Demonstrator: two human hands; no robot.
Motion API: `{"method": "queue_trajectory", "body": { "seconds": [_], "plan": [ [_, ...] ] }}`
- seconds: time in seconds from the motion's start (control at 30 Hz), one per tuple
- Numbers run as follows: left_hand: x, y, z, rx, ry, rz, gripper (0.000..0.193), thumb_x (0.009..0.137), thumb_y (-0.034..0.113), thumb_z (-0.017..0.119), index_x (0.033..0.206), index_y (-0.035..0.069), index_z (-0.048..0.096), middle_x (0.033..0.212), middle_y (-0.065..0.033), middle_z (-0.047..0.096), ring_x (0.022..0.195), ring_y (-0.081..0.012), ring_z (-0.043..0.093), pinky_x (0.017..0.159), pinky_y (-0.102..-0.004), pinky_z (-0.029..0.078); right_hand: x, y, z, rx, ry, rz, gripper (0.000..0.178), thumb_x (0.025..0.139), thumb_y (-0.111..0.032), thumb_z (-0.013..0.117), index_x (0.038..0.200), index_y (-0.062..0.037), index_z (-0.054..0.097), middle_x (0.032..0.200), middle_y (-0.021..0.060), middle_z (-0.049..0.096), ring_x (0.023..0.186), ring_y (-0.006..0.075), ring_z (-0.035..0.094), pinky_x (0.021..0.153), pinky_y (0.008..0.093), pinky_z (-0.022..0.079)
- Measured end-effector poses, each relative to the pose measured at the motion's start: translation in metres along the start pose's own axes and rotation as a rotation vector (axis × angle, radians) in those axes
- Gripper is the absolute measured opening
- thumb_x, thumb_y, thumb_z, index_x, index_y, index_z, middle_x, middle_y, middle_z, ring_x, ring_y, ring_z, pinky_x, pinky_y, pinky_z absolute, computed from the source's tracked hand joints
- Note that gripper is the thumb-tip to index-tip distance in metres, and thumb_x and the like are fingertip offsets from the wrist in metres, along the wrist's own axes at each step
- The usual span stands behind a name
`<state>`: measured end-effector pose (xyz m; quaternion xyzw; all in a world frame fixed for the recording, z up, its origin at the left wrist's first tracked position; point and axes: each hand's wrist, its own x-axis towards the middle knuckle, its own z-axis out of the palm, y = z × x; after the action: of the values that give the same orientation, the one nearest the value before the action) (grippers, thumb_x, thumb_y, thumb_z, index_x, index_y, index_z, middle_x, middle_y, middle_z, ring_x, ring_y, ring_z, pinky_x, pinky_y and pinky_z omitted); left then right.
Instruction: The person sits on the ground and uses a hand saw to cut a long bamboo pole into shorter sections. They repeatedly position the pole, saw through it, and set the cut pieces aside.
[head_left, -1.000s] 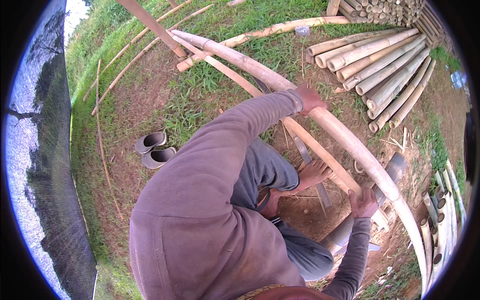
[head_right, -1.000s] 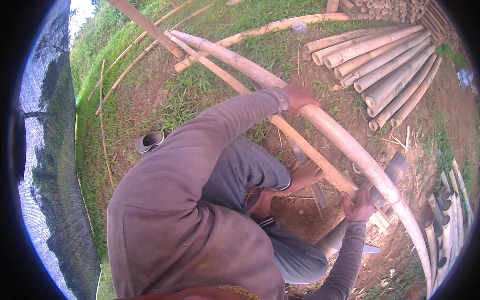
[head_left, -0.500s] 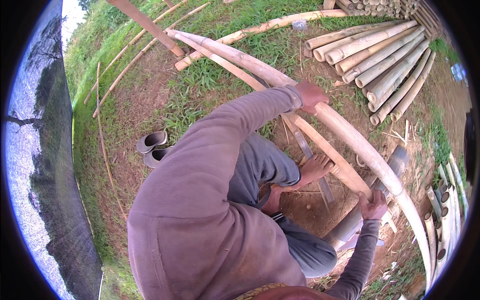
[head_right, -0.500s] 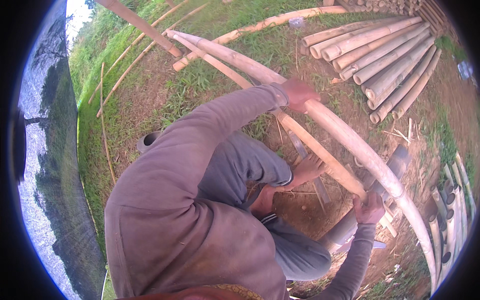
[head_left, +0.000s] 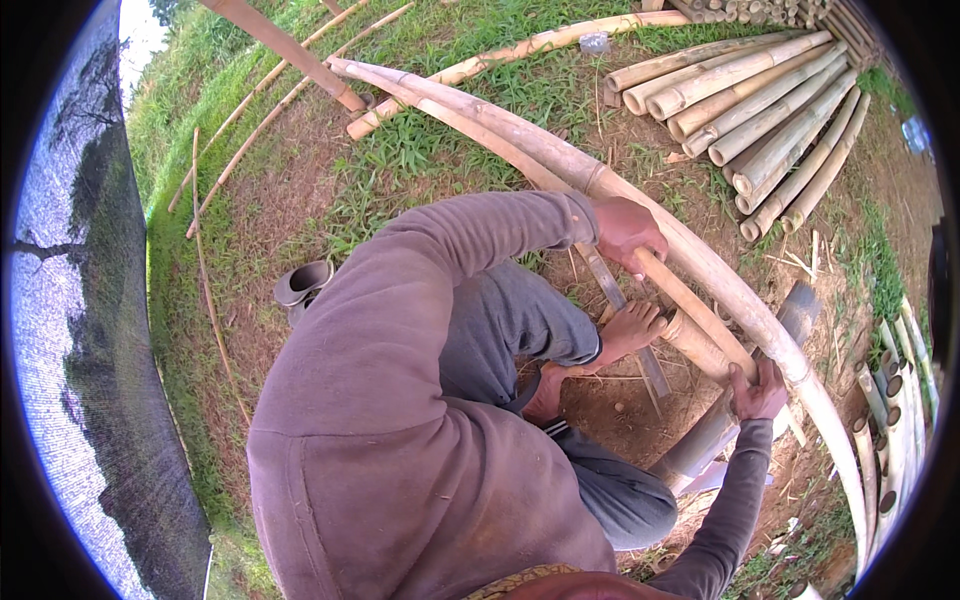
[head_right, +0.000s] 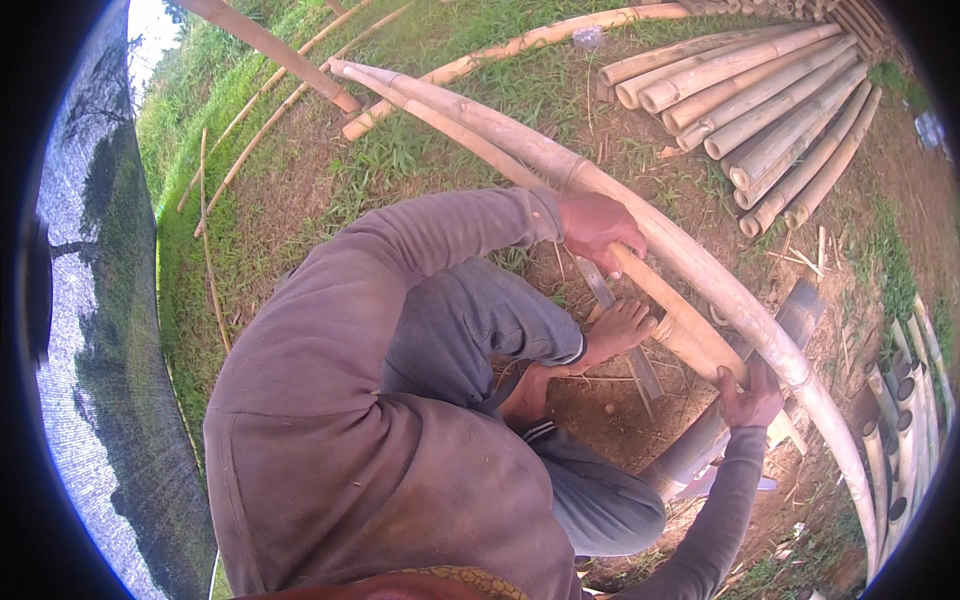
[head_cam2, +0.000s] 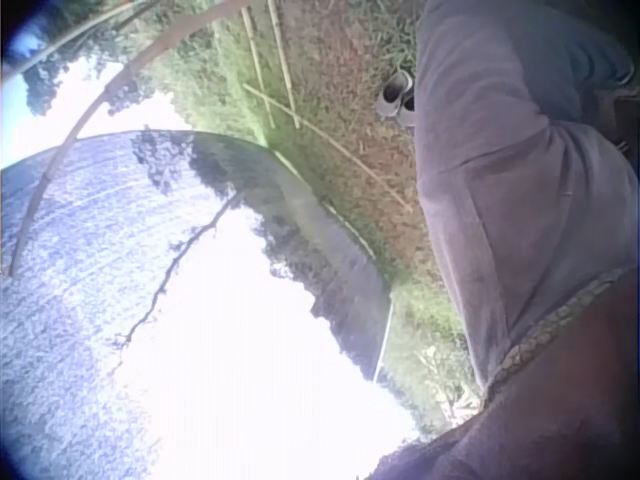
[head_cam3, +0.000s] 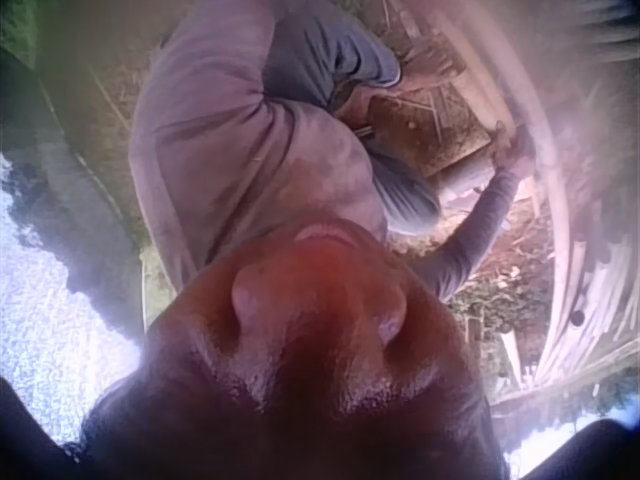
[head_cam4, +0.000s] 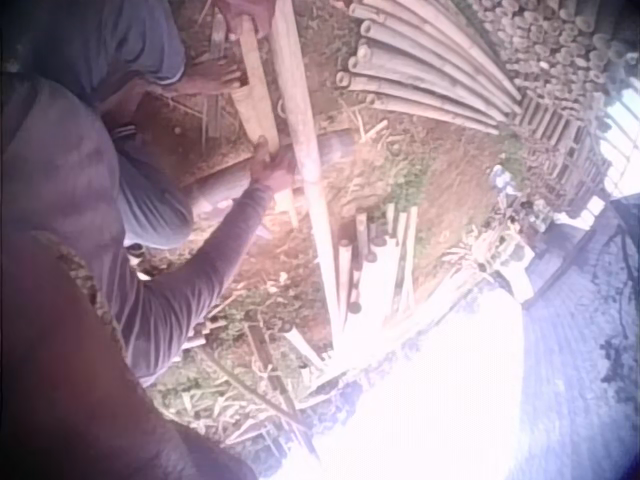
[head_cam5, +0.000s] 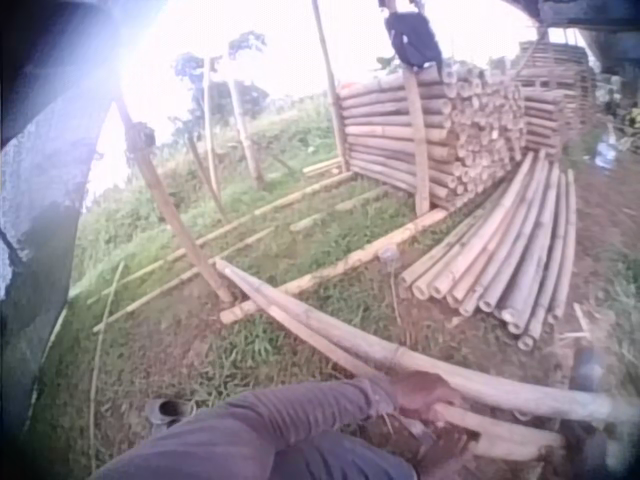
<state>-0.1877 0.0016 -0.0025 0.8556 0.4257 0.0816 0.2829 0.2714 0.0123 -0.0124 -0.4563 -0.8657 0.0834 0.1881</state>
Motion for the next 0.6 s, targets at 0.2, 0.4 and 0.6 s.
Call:
{"method": "queue_trajectory", "body": {
  "seconds": [0.2, 0.4, 0.6],
  "plan": [
    [0.0, -0.007, -0.001, -0.019, 0.034, -0.022, 0.055, 0.085, 0.045, 0.082, 0.128, 0.013, 0.073, 0.121, -0.0145, 0.075, 0.117, -0.0401, 0.067, 0.1, -0.0523, 0.051, 0.015, -0.003, -0.003, 0.025, -0.024, -0.013, 0.038, 0.08, -0.033, 0.088, 0.09, -0.0028, 0.067, 0.083, 0.0183, 0.066, 0.076, 0.0418, 0.066, 0.068, 0.0506, 0.052],
    [0.001, -0.01, 0.0, -0.02, 0.016, -0.016, 0.055, 0.087, 0.045, 0.081, 0.129, 0.012, 0.073, 0.123, -0.015, 0.075, 0.118, -0.0406, 0.067, 0.101, -0.0526, 0.051, 0.022, 0.002, -0.005, 0.045, -0.06, -0.003, 0.039, 0.081, -0.034, 0.087, 0.09, -0.0023, 0.066, 0.082, 0.0177, 0.066, 0.076, 0.0409, 0.066, 0.069, 0.0507, 0.051],
    [-0.002, -0.009, -0.001, -0.001, 0.054, 0.024, 0.054, 0.088, 0.044, 0.08, 0.13, 0.011, 0.073, 0.123, -0.0161, 0.075, 0.118, -0.0409, 0.067, 0.101, -0.0528, 0.051, 0.02, 0.001, -0.003, 0.066, -0.069, 0.012, 0.038, 0.082, -0.034, 0.086, 0.091, -0.0019, 0.067, 0.084, 0.019, 0.067, 0.077, 0.0415, 0.066, 0.071, 0.0506, 0.051]
  ]
}}
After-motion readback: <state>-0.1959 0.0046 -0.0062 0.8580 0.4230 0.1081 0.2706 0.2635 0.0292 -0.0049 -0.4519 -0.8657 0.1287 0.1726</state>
